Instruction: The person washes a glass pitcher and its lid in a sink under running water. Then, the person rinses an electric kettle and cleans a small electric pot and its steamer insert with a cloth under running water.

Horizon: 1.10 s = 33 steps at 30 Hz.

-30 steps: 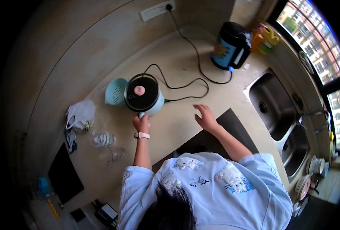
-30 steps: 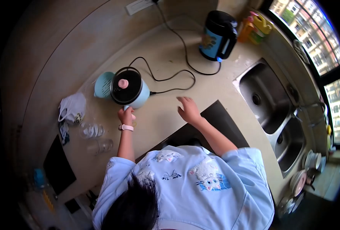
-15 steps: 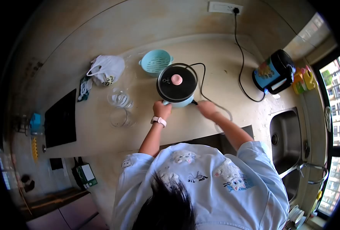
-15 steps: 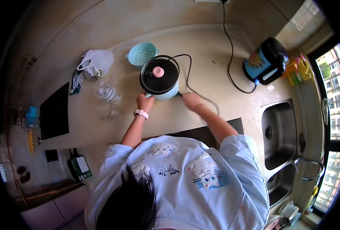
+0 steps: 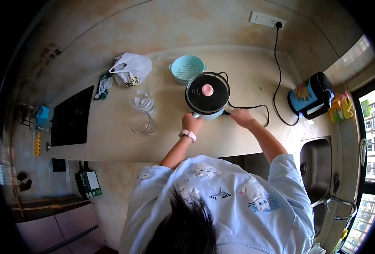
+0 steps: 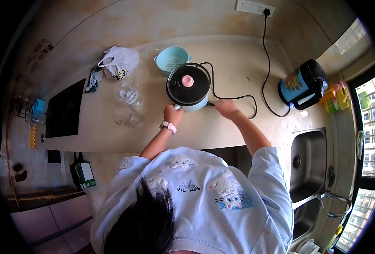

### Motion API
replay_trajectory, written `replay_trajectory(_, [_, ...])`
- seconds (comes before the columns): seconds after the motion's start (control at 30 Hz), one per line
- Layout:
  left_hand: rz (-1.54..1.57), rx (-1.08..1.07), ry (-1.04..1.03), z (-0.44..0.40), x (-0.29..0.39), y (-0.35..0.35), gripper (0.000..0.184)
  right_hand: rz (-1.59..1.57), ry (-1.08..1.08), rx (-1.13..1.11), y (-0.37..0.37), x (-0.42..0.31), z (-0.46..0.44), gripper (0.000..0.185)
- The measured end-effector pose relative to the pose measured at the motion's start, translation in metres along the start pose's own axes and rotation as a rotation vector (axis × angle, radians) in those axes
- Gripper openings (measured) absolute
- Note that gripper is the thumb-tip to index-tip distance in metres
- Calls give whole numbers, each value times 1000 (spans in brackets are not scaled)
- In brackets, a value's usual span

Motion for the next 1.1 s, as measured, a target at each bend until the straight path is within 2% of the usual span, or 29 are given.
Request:
replay_trajectory(0.07, [9, 108, -55, 2, 6, 7, 16, 72, -174, -67, -17, 10, -2, 20])
replay_trajectory(0.1, [28, 87, -13, 1, 6, 9, 16, 69, -252, -73, -23, 9, -2, 20])
replay_trajectory(0.13, [31, 95, -5, 1, 9, 11, 16, 93, -233, -102, -16, 0, -3, 19])
replay_trajectory(0.2, [-6, 14, 42, -1, 7, 8, 18, -128, -373, 115, 7, 0, 2, 19])
replay_trajectory(0.33, [0, 60, 20, 3, 11, 9, 18, -320, -284, 222, 0, -8, -17, 29])
replay_trajectory(0.4, [3, 64, 24, 2, 7, 6, 18, -283, -411, 152, -4, -5, -14, 27])
replay_trajectory(0.53, [-37, 130, 32, 0, 3, 11, 17, -228, -476, 128, -24, -6, -7, 23])
replay_trajectory(0.6, [-21, 154, 16, -1, 4, 14, 15, -171, -360, 188, -18, -10, -11, 24])
replay_trajectory(0.63, [-1, 103, -17, 0, 6, 13, 15, -140, -225, 212, -5, -14, -13, 25])
replay_trajectory(0.67, [21, 56, -54, -2, 10, 10, 15, -87, -138, 112, -2, -10, -18, 24])
replay_trajectory(0.73, [9, 12, -40, -2, 10, 3, 15, -63, -81, 125, 1, 0, -23, 22])
replay_trajectory(0.8, [5, 61, 4, -2, 10, 5, 14, -74, -112, 164, -8, -5, -24, 21])
replay_trajectory(0.87, [-34, 126, -50, -6, 9, 5, 15, -108, -512, 229, -20, 2, -10, 20])
replay_trajectory(0.93, [19, 125, 12, -7, 3, 10, 17, -218, -691, 211, -20, -6, 0, 21])
replay_trajectory(0.97, [25, 162, -19, -5, 6, 13, 13, -237, -652, 195, -18, -9, 0, 21])
replay_trajectory(1.07, [128, 37, -32, -18, -8, -1, 15, -284, -563, 169, -7, -5, -2, 21])
replay_trajectory(1.1, [154, -200, 118, -6, 7, 2, 20, -311, -500, 146, -6, -7, -5, 21])
Point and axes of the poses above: each hand's wrist, its own z-axis away from the middle knuckle, its own y-axis out of the back of the hand, x = y × z, the point moved 10 cm from there along -z, towards the middle knuckle, and after that the axes turned 6 degrees about y, right-handed, at the moved point
